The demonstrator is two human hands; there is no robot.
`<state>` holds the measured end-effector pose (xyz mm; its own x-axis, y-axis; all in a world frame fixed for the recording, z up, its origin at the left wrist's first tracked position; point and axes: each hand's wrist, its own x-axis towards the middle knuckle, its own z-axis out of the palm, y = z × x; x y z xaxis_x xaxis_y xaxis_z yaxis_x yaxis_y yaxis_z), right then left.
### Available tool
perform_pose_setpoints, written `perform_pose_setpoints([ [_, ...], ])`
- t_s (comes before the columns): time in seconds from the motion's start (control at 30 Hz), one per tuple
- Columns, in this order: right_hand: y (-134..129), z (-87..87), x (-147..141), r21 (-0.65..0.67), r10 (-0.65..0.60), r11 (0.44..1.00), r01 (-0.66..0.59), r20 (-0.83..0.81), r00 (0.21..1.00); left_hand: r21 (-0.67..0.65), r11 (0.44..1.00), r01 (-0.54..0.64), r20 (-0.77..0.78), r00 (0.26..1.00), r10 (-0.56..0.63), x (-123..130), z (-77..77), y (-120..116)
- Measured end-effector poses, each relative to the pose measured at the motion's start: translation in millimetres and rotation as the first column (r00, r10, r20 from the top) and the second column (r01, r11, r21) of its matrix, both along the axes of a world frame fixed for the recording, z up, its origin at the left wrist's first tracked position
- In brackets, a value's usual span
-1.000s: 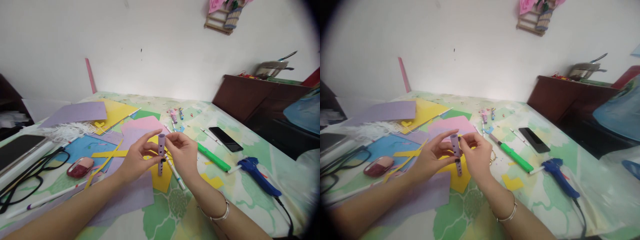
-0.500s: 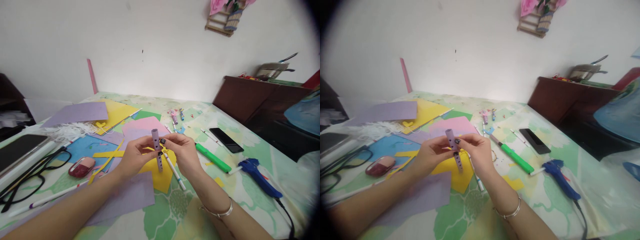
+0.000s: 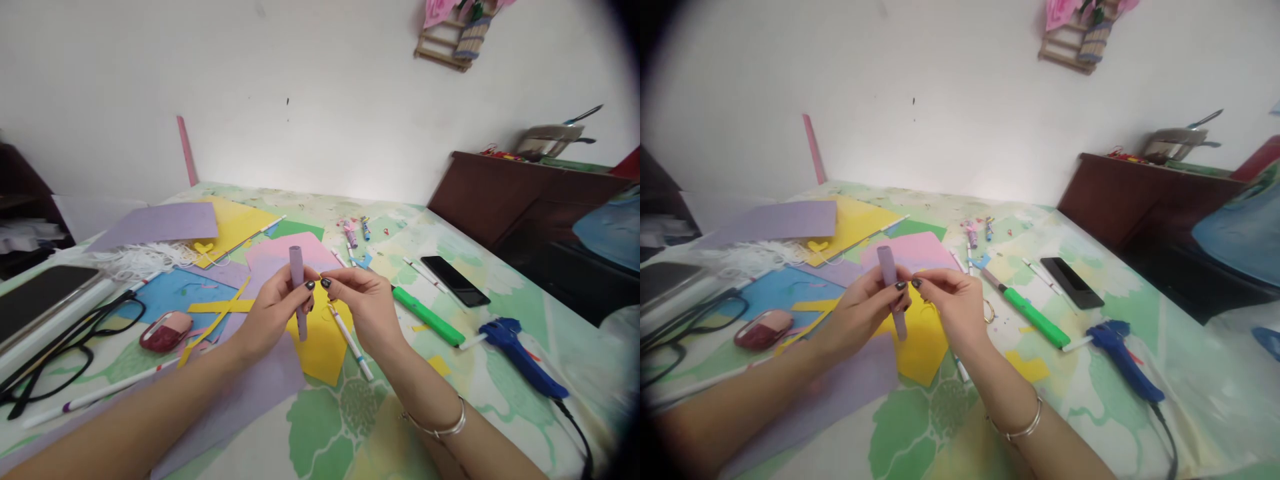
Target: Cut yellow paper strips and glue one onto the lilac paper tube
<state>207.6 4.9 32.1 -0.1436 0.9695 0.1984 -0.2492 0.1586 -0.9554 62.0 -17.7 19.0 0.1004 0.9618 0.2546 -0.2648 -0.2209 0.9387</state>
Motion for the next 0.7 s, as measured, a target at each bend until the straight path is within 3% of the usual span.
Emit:
perform_pose_setpoints([
  [0.17, -1.1, -3.7, -2.0, 0.034, -0.016, 0.999, 0.017, -0.016, 1.000, -0.026, 1.000, -0.001, -0.032, 0.999, 0.000, -0.7, 0.4, 0.8],
  [0.47, -1.2, -4.3, -2.5, 0.074, 0.029, 0.997, -0.027, -0.026, 0.999, -0.139, 0.987, 0.083, 0.077, 0.994, -0.073, -2.0, 0.4, 2.4],
  [0.7, 0.1, -3.2, -0.8, 0.063, 0.053, 0.996, -0.055, 0.023, 0.998, -0.127, 0.992, 0.003, 0.035, 0.999, 0.001, -3.2, 4.4, 2.9],
])
